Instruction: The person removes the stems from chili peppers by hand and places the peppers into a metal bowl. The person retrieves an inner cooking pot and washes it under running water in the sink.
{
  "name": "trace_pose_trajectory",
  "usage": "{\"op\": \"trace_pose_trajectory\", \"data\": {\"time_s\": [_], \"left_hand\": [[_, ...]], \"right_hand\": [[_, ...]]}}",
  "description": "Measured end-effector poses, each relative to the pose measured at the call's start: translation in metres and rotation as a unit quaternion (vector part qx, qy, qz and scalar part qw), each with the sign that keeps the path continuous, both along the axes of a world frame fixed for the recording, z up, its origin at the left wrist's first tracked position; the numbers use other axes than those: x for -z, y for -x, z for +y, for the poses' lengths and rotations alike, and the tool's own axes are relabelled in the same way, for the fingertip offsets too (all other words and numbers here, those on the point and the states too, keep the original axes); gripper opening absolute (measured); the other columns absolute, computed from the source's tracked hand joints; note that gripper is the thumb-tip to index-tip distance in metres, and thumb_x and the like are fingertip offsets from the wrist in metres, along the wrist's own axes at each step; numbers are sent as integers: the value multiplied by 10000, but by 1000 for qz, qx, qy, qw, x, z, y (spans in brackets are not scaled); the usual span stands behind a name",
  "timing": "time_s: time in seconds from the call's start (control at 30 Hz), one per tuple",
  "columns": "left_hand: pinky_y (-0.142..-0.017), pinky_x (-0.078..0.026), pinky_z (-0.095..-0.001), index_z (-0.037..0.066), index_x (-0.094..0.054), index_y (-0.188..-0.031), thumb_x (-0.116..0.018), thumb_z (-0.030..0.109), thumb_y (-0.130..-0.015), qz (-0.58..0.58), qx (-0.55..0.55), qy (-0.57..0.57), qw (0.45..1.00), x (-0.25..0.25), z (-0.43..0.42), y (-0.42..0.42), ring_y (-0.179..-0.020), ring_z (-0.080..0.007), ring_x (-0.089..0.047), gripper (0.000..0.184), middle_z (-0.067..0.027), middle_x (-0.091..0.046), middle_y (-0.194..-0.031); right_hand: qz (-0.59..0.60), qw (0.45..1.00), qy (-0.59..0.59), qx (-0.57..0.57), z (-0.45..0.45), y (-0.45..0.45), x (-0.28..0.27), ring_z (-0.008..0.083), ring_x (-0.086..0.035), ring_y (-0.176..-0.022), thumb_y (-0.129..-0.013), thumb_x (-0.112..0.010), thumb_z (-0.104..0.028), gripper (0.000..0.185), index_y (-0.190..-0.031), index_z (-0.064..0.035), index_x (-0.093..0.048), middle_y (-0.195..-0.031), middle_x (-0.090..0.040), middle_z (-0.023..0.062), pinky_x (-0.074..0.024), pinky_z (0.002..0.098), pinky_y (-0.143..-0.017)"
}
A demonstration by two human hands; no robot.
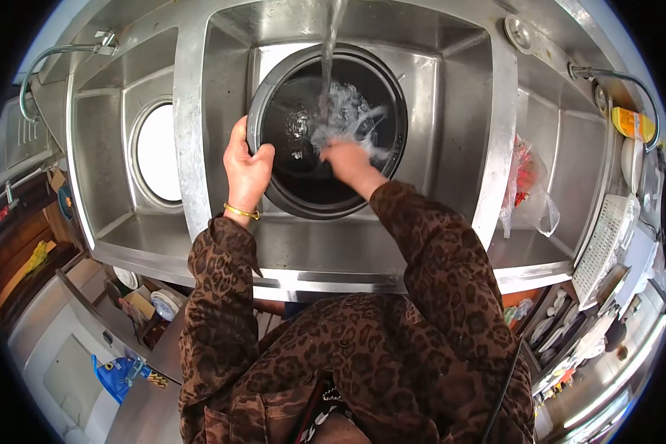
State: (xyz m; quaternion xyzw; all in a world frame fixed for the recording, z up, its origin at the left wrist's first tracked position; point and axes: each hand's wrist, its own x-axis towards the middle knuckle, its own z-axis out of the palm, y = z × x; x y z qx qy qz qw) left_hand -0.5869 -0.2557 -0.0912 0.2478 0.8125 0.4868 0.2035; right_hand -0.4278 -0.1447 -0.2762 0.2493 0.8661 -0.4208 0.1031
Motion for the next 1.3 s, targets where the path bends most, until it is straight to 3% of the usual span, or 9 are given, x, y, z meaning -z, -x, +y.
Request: {"op": "trace_pose_trajectory", "data": {"time_s": [0.1, 0.2, 0.37, 0.53, 0.6, 0.7, 0.93, 1.2, 1.3], "left_hand": [[-681, -432, -229, 36, -573, -1189, -508, -51, -726, -21, -5, 1, 1000, -2, -1, 5, -706, -125, -491, 475, -29, -621, -870], [-679, -430, -224, 32, -579, -1178, -509, -50, -734, -43, -2, 10, 999, -1, -2, 3, -703, -121, -489, 457, -28, -620, -864], [-676, -426, -220, 32, -584, -1171, -505, -49, -739, -22, 1, -4, 1000, -5, 1, 3, -703, -117, -489, 447, -27, -616, -857], [-661, -416, -217, 32, -588, -1158, -498, -49, -738, -19, -32, -21, 999, -1, 2, -4, -688, -112, -478, 437, -17, -604, -833], [-658, -415, -218, 32, -588, -1156, -498, -49, -738, -23, -27, -22, 999, 0, 3, -5, -685, -112, -475, 435, -16, -601, -830], [-649, -411, -218, 31, -590, -1148, -498, -48, -736, -40, -16, 3, 999, 2, 0, 3, -676, -112, -466, 429, -11, -594, -822], [-642, -408, -216, 29, -592, -1138, -495, -45, -741, -80, -4, 0, 997, 3, -1, 16, -671, -111, -457, 415, -4, -586, -811], [-667, -416, -199, 20, -597, -1157, -487, -58, -739, -34, -8, -6, 999, 6, -2, 17, -700, -105, -489, 440, -16, -621, -844], [-676, -420, -194, 11, -599, -1165, -488, -66, -738, -105, -29, -12, 994, 21, -9, 18, -709, -107, -502, 448, -26, -633, -862]], "right_hand": [[17, 965, -170, 199, 33, 12, 20, 388, -628, -824, -730, -616, -75, 313, -1036, -123, -662, -889, -662, 148, -515, 443, -774], [-37, 931, 7, 363, 38, 49, 0, 397, -628, -831, -697, -617, -49, 390, -1085, -82, -647, -904, -657, 169, -527, 423, -741], [254, 935, -97, 227, -17, 84, -21, 392, -618, -789, -704, -612, -27, 398, -1096, -84, -647, -934, -630, 170, -518, 429, -727], [130, 989, -17, 65, -46, 66, -38, 393, -618, -847, -747, -600, -48, 262, -996, -74, -679, -1000, -601, 173, -509, 458, -753], [108, 964, 226, 93, -52, 54, -55, 391, -621, -825, -727, -601, -22, 299, -1007, -82, -685, -1002, -614, 154, -513, 448, -752], [109, 991, 73, 19, -37, 28, -47, 385, -622, -816, -712, -614, -34, 322, -1022, -85, -686, -987, -623, 145, -514, 436, -754], [18, 920, -48, 389, 60, 67, 1, 393, -628, -872, -773, -603, -68, 231, -1000, -58, -643, -1032, -638, 172, -519, 426, -782], [181, 966, 56, 177, -33, 126, -61, 344, -561, -890, -733, -603, -92, 210, -931, -89, -671, -1066, -602, 132, -483, 419, -780], [173, 981, -82, -40, -41, 80, -60, 329, -535, -881, -743, -579, -84, 224, -942, -49, -675, -1026, -607, 120, -466, 419, -833]]}}
